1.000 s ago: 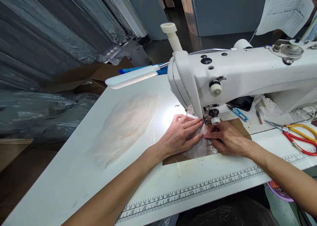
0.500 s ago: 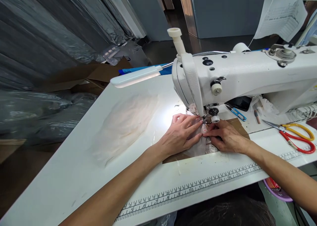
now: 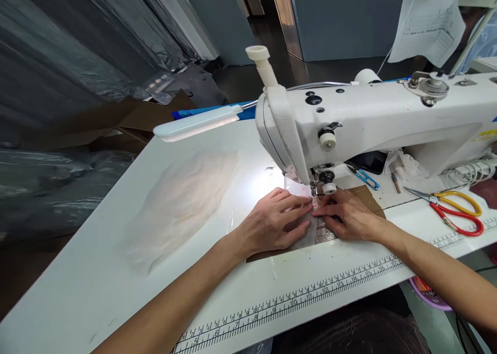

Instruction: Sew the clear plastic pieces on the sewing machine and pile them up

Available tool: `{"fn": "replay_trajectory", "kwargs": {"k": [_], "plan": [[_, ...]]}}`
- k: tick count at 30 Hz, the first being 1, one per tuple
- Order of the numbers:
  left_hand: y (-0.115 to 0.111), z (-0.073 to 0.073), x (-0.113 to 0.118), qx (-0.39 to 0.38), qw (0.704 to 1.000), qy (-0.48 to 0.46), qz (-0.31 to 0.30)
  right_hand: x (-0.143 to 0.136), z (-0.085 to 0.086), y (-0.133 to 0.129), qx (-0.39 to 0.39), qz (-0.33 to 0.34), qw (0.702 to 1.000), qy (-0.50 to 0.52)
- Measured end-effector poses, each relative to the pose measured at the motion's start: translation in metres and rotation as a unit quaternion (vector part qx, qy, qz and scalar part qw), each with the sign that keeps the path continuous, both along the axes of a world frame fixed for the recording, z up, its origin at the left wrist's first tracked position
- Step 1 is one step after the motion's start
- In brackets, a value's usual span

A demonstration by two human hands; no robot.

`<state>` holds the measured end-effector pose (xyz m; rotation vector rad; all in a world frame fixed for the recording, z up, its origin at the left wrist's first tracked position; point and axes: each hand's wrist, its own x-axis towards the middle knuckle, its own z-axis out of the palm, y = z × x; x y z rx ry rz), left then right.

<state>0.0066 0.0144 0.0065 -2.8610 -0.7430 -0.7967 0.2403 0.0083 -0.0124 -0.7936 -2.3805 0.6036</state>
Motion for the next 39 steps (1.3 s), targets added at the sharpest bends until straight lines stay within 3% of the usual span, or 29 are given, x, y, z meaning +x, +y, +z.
{"fn": "replay_trajectory", "kwargs": {"k": [12, 26, 31, 37, 39], "plan": [[0.001, 0.0, 0.0, 0.024, 0.999, 0.029, 0.02, -0.002, -0.002, -0.003, 0.014, -0.021, 1.0, -0.003], [0.003, -0.006, 0.006, 0.038, 0.993, 0.058, 0.095, -0.004, 0.007, -0.005, 0.034, -0.02, 0.999, -0.024], [0.0, -0.005, 0.009, 0.053, 0.991, 0.026, 0.119, -0.004, 0.006, -0.004, 0.037, -0.034, 0.998, -0.039], [-0.008, -0.002, 0.01, 0.016, 0.999, -0.029, -0.018, -0.006, -0.001, -0.002, 0.061, -0.05, 0.993, -0.084], [-0.009, -0.002, 0.01, 0.011, 0.999, -0.03, -0.031, -0.007, -0.001, -0.002, 0.075, -0.057, 0.991, -0.096]]}}
